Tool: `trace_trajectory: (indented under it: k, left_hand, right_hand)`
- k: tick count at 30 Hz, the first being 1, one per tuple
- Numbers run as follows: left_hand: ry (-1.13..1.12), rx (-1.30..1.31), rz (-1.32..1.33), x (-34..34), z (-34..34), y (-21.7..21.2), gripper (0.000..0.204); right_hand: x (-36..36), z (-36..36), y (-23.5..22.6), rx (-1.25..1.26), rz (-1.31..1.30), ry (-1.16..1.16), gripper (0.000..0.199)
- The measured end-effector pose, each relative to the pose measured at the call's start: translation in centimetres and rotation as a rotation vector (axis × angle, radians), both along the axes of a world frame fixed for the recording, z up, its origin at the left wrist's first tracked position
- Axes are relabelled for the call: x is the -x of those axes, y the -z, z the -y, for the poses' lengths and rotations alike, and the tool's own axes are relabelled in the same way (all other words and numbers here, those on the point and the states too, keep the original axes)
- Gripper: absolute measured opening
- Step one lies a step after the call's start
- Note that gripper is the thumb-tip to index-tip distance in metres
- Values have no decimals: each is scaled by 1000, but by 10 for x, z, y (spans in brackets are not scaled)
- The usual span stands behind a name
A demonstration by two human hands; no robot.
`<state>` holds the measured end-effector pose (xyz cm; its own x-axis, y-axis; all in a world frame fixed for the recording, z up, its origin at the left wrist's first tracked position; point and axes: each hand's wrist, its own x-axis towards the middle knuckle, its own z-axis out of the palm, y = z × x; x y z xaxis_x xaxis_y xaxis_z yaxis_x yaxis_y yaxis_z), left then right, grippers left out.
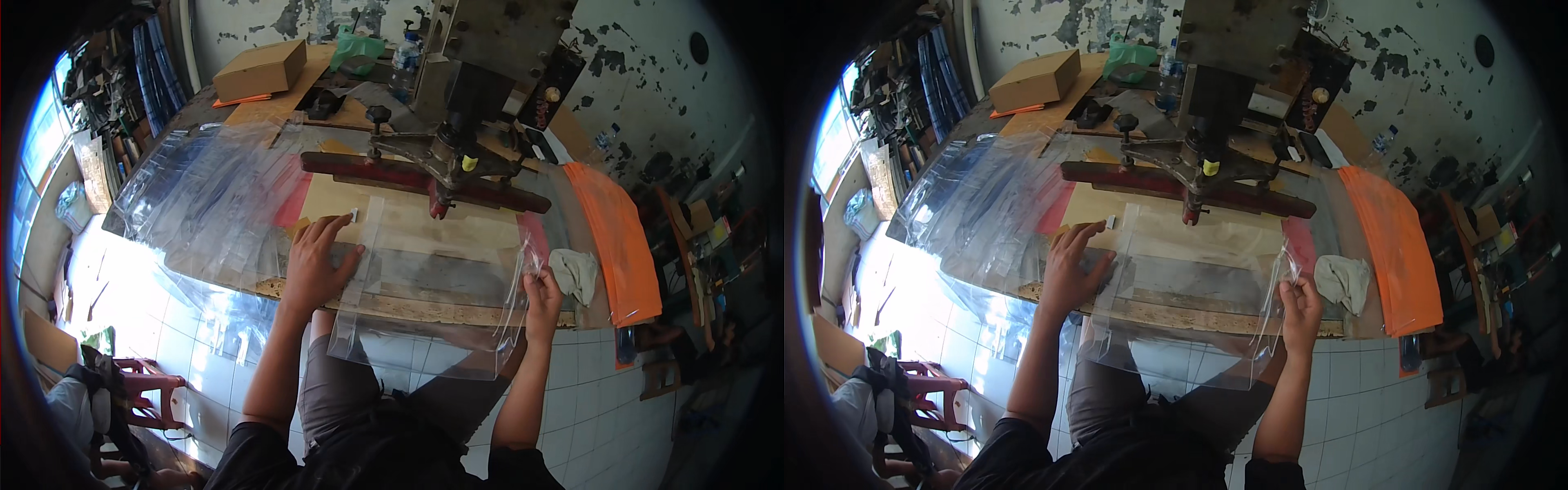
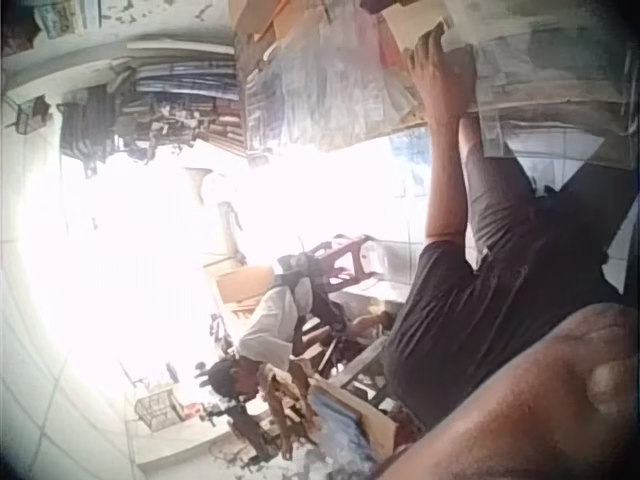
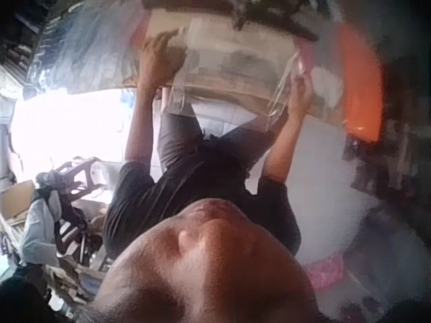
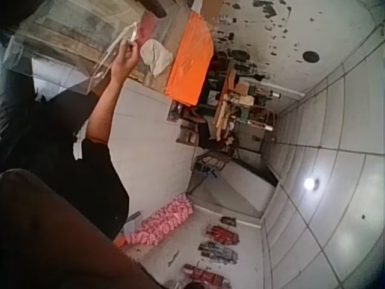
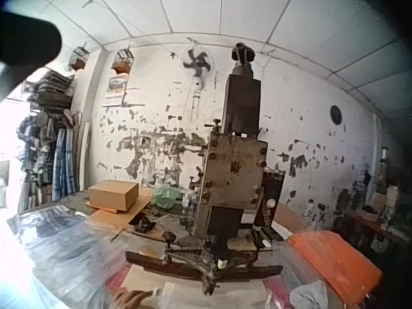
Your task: The person aligns transparent plastic sheets on a work surface, seals the edges using a heat sealing press, and folds the plastic film by hand.
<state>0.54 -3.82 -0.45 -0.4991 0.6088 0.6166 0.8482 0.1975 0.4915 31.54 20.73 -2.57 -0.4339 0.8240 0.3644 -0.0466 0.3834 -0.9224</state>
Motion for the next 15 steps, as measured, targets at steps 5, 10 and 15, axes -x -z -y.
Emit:
trace_trajectory:
  k: [5, 10, 15]
  left_hand:
    - [56, 136, 59, -12, -7, 6, 59]
    - [186, -75, 681, -19, -9, 5, 73]
    - [335, -182, 914, -7, 0, 17, 50]
  right_hand:
    - [-14, 1, 15, -49, -133, -12, 13]
    - [-23, -2, 24, 139, -304, -76, 16]
    - [-20, 1, 21, 86, -243, -41, 16]
